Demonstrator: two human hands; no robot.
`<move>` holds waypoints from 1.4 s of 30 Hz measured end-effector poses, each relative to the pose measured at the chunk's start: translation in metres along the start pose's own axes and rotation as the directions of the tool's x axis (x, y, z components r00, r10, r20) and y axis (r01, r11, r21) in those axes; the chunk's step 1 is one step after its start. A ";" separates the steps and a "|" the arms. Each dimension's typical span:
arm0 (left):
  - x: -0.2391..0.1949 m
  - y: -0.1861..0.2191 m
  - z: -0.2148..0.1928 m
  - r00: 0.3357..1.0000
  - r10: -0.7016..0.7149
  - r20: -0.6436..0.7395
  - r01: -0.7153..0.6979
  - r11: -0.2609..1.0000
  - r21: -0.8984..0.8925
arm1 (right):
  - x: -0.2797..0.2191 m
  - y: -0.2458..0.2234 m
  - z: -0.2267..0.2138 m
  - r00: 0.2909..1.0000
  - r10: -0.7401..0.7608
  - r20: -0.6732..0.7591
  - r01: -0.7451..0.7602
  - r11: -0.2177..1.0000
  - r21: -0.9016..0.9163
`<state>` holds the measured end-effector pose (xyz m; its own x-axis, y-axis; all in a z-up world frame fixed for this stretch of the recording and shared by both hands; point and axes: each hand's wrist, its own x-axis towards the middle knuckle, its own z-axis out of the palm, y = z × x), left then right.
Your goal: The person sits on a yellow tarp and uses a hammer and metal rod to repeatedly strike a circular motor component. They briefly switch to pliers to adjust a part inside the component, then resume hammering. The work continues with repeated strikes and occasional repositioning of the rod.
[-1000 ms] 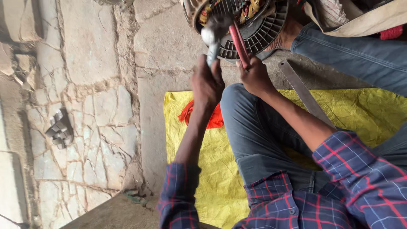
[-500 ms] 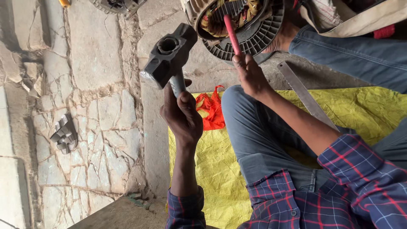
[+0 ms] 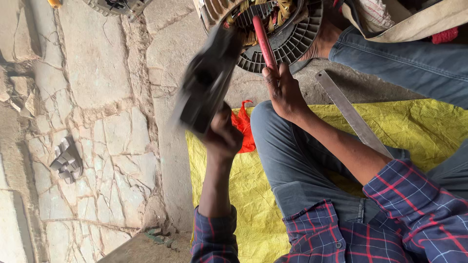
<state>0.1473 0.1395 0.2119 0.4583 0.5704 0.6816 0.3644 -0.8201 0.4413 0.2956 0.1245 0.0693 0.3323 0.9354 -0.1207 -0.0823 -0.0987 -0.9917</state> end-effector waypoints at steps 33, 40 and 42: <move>0.049 0.057 -0.059 0.939 -0.324 0.113 0.305 0.939 0.157 | 0.005 -0.009 -0.019 0.941 0.087 0.327 -0.246 0.840 0.483; 0.054 0.065 -0.044 0.988 -0.046 0.145 0.013 0.975 0.223 | 0.009 -0.006 -0.017 0.943 0.108 0.315 -0.224 0.905 0.362; 0.060 0.052 -0.014 0.950 -0.181 0.253 0.147 0.978 0.149 | 0.013 -0.002 -0.015 0.949 0.103 0.300 -0.217 0.899 0.380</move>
<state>0.1824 0.1308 0.2843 0.5749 0.7023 0.4198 0.5441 -0.7113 0.4449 0.3139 0.1319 0.0695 0.0252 0.9788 -0.2032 -0.5031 -0.1632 -0.8487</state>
